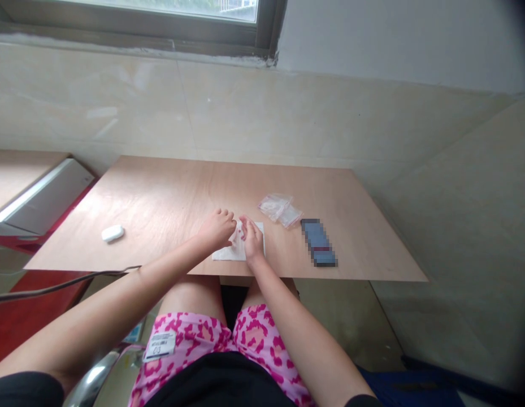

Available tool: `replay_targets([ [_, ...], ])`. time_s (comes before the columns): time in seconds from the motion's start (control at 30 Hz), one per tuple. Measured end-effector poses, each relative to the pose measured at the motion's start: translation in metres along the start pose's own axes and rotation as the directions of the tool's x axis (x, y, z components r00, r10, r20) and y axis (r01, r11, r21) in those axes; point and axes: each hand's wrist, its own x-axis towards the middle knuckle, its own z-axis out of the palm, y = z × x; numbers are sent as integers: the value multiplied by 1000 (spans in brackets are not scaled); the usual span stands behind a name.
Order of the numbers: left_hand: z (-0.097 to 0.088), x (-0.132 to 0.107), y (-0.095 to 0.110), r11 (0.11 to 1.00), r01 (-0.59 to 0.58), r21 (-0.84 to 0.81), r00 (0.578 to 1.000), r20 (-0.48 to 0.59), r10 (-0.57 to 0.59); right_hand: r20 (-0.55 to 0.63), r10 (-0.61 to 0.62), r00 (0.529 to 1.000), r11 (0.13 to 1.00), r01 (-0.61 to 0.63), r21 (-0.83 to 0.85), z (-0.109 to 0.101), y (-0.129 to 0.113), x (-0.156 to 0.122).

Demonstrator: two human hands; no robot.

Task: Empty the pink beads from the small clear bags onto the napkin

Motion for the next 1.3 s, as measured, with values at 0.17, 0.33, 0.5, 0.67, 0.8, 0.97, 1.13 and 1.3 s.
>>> replay_targets([
  [0.17, 4, -2, -13, 996, 23, -85, 1000, -1, -24, -38, 1, 999, 1000, 0, 14, -5, -10, 2],
  [0.33, 12, 0, -51, 796, 136, -590, 985, -3, -171, -1, -195, 981, 942, 187, -279, -20, -28, 16],
  [0.5, 8, 5, -87, 305, 227, -925, 965, 170, -201, 164, -324, 932, 707, 353, -613, -42, -56, 38],
  [0.67, 17, 22, -98, 353, 266, -897, 951, 183, -251, 248, -402, 881, 262, 370, -891, -69, -84, 57],
  [0.8, 43, 33, -89, 713, 267, -648, 944, 27, -329, 131, -352, 927, 176, 203, -963, -83, -94, 64],
  [0.97, 78, 27, -77, 863, 198, -465, 966, -55, -251, 30, -279, 960, 148, 74, -986, -89, -95, 68],
  [1.13, 78, 9, -73, 869, 128, -478, 938, -226, -263, -73, -221, 973, 117, -48, -992, -95, -101, 78],
  [1.3, 55, -18, -52, 837, 100, -539, 908, -295, -299, -73, -113, 991, 82, -64, -995, -105, -104, 83],
])
